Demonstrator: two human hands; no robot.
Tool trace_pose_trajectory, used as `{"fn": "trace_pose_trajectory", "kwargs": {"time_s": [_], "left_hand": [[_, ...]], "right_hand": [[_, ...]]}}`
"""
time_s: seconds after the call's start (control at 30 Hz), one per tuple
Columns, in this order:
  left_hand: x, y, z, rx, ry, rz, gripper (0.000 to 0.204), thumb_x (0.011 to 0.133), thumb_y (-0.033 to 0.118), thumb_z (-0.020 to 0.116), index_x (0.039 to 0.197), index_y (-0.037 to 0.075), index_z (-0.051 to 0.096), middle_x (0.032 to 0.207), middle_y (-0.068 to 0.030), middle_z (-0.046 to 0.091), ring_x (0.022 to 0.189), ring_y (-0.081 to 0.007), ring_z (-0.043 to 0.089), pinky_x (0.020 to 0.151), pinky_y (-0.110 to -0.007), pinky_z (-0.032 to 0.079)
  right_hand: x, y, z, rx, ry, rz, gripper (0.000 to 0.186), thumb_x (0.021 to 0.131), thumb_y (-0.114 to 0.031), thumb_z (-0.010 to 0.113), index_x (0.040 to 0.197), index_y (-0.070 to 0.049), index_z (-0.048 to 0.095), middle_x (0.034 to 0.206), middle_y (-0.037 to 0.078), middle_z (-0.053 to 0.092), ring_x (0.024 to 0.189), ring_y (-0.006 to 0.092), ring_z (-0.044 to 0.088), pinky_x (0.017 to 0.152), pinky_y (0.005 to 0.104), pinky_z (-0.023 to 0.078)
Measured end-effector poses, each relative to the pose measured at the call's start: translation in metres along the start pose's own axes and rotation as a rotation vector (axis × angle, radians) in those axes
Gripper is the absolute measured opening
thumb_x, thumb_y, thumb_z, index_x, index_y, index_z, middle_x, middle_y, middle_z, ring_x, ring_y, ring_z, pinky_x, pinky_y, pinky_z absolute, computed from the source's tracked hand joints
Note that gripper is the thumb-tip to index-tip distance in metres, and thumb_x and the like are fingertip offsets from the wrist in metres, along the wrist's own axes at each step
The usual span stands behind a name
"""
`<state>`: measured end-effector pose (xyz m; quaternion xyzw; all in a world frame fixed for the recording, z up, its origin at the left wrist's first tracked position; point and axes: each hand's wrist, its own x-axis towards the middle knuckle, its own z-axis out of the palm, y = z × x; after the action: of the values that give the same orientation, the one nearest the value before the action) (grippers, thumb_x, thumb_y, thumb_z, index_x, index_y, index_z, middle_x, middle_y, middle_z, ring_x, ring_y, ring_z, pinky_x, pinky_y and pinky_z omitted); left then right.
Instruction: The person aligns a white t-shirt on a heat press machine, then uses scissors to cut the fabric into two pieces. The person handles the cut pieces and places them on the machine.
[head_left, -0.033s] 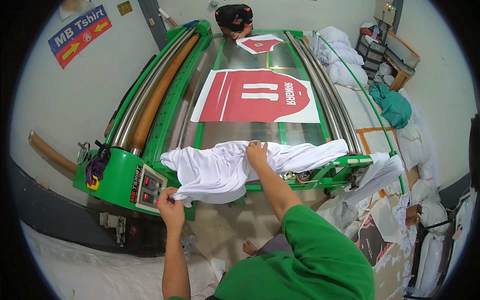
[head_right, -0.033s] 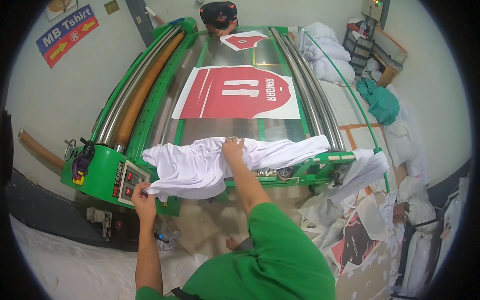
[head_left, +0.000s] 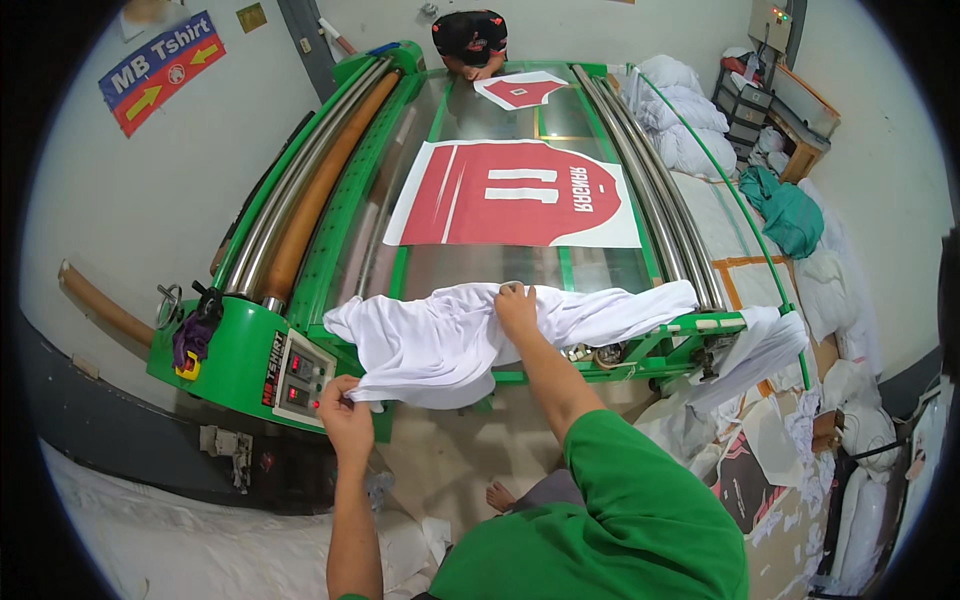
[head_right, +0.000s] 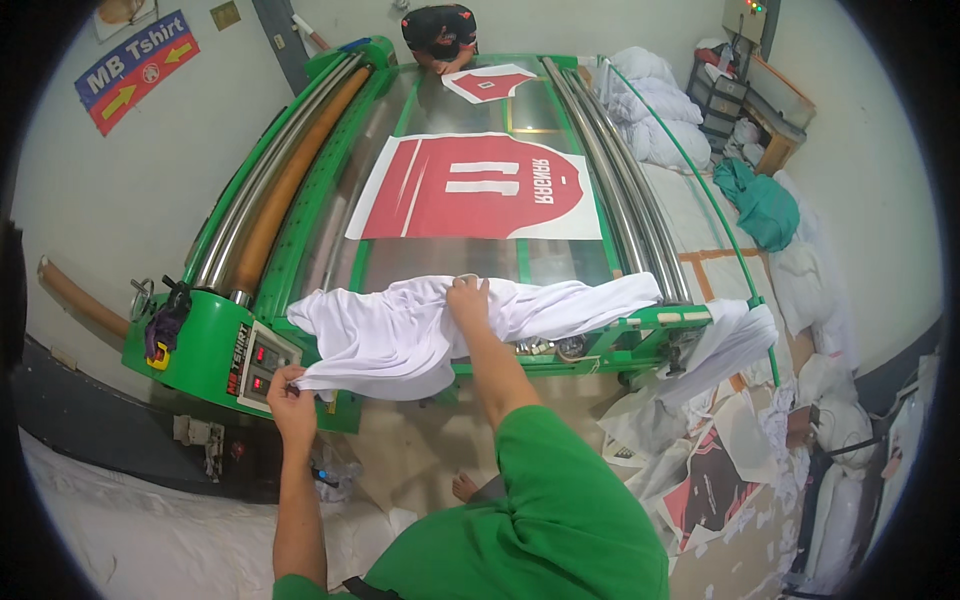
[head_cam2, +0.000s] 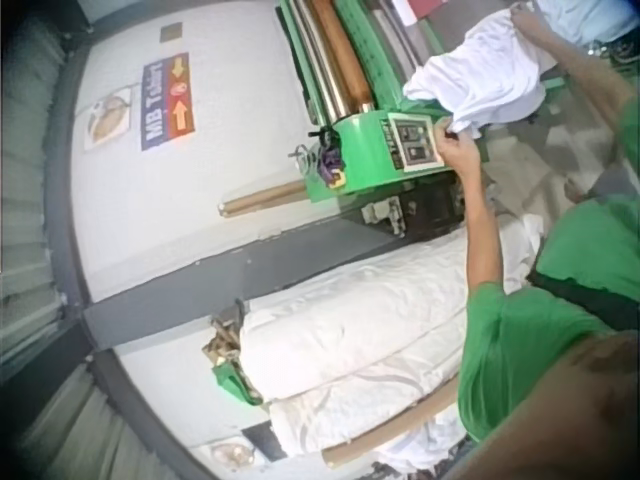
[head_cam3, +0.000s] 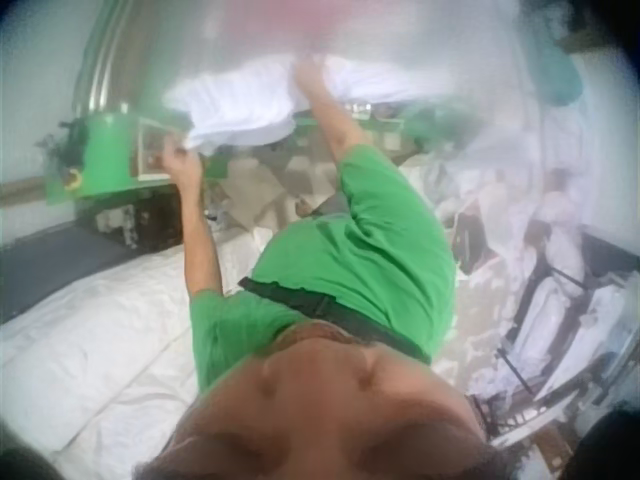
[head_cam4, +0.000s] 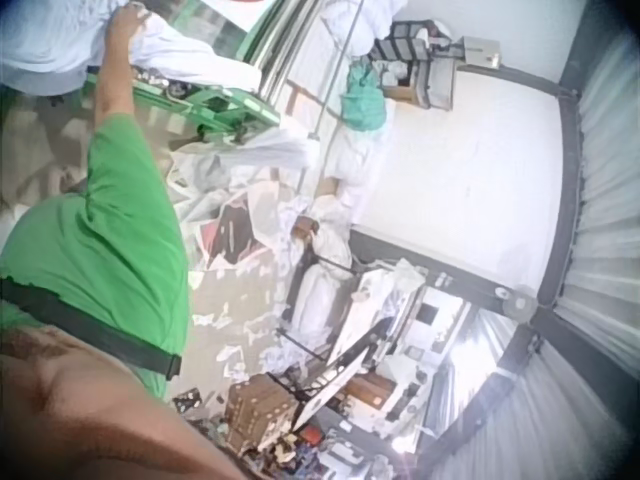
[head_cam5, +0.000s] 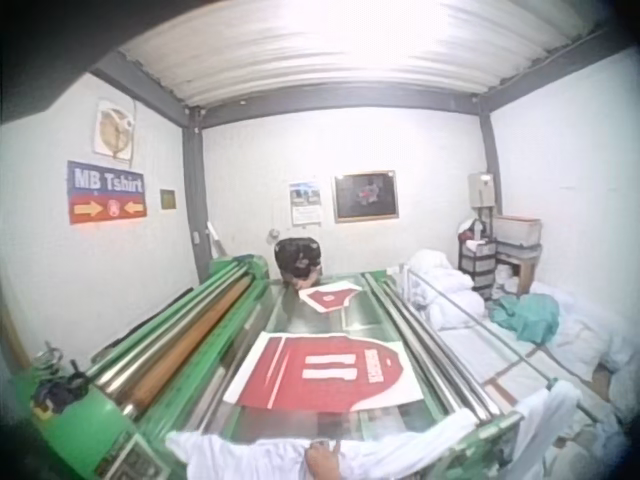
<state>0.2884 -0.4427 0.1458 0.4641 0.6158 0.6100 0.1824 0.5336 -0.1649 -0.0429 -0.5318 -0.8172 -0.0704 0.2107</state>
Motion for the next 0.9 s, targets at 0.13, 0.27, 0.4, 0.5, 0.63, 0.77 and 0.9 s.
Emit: {"fn": "trace_pose_trajectory", "kwargs": {"time_s": [0.13,0.27,0.4,0.5,0.63,0.77,0.9], "left_hand": [[-0.005,0.011,0.010,0.029,0.016,0.056,0.015,0.088,-0.012,0.062,0.100,-0.003,0.059,0.107,-0.0109,0.062,0.097,-0.0159,0.060,0.090,-0.027,0.048],[-0.009,0.019,0.019,-0.070,0.113,0.120,0.019,0.088,-0.014,0.063,0.102,-0.001,0.059,0.110,-0.0125,0.062,0.102,-0.0187,0.061,0.094,-0.031,0.048],[-0.022,0.052,-0.041,0.157,0.464,0.295,0.021,0.089,-0.012,0.065,0.105,0.001,0.059,0.115,-0.0139,0.063,0.108,-0.0218,0.061,0.097,-0.035,0.049],[-0.021,0.075,-0.131,0.243,0.948,0.240,0.018,0.099,0.007,0.066,0.112,-0.003,0.059,0.119,-0.0156,0.063,0.108,-0.0253,0.062,0.096,-0.038,0.051],[-0.031,0.148,-0.197,0.082,0.998,0.546,0.023,0.098,0.006,0.064,0.117,-0.005,0.058,0.129,-0.0207,0.062,0.107,-0.0315,0.068,0.091,-0.044,0.061],[-0.012,0.171,-0.212,0.296,0.912,0.591,0.025,0.099,0.006,0.062,0.121,-0.006,0.060,0.126,-0.0200,0.066,0.102,-0.0295,0.070,0.086,-0.041,0.062],[0.026,0.151,-0.255,0.253,0.712,0.584,0.024,0.100,0.011,0.065,0.120,-0.003,0.064,0.120,-0.0169,0.068,0.103,-0.0235,0.068,0.085,-0.035,0.060]], "right_hand": [[0.019,0.026,-0.010,-0.034,0.000,-0.098,0.012,0.087,-0.015,0.062,0.091,-0.012,0.072,0.105,0.005,0.065,0.108,0.0276,0.063,0.096,0.0516,0.050],[0.043,0.068,-0.022,0.379,0.018,0.142,0.013,0.086,-0.010,0.061,0.094,-0.006,0.070,0.109,0.013,0.063,0.101,0.0386,0.063,0.088,0.0450,0.053],[0.016,0.031,-0.082,0.720,0.016,-0.025,0.023,0.077,0.001,0.070,0.100,-0.003,0.070,0.111,0.018,0.063,0.107,0.0403,0.062,0.091,0.0458,0.052],[-0.043,-0.008,-0.152,0.899,-0.038,-0.202,0.033,0.073,0.003,0.067,0.105,-0.004,0.071,0.119,0.021,0.063,0.107,0.0415,0.063,0.093,0.0474,0.052],[-0.091,-0.034,-0.261,1.183,-0.221,-0.032,0.027,0.077,0.001,0.069,0.103,-0.005,0.076,0.117,0.017,0.066,0.103,0.0292,0.067,0.085,0.0380,0.055],[-0.114,-0.009,-0.343,1.409,-0.313,0.101,0.014,0.084,-0.003,0.072,0.097,0.001,0.075,0.112,0.013,0.067,0.101,0.0187,0.066,0.081,0.0307,0.053],[-0.120,0.004,-0.401,1.443,-0.549,-0.305,0.014,0.087,-0.007,0.072,0.099,0.001,0.072,0.111,0.016,0.067,0.104,0.0301,0.068,0.092,0.0406,0.052]]}}
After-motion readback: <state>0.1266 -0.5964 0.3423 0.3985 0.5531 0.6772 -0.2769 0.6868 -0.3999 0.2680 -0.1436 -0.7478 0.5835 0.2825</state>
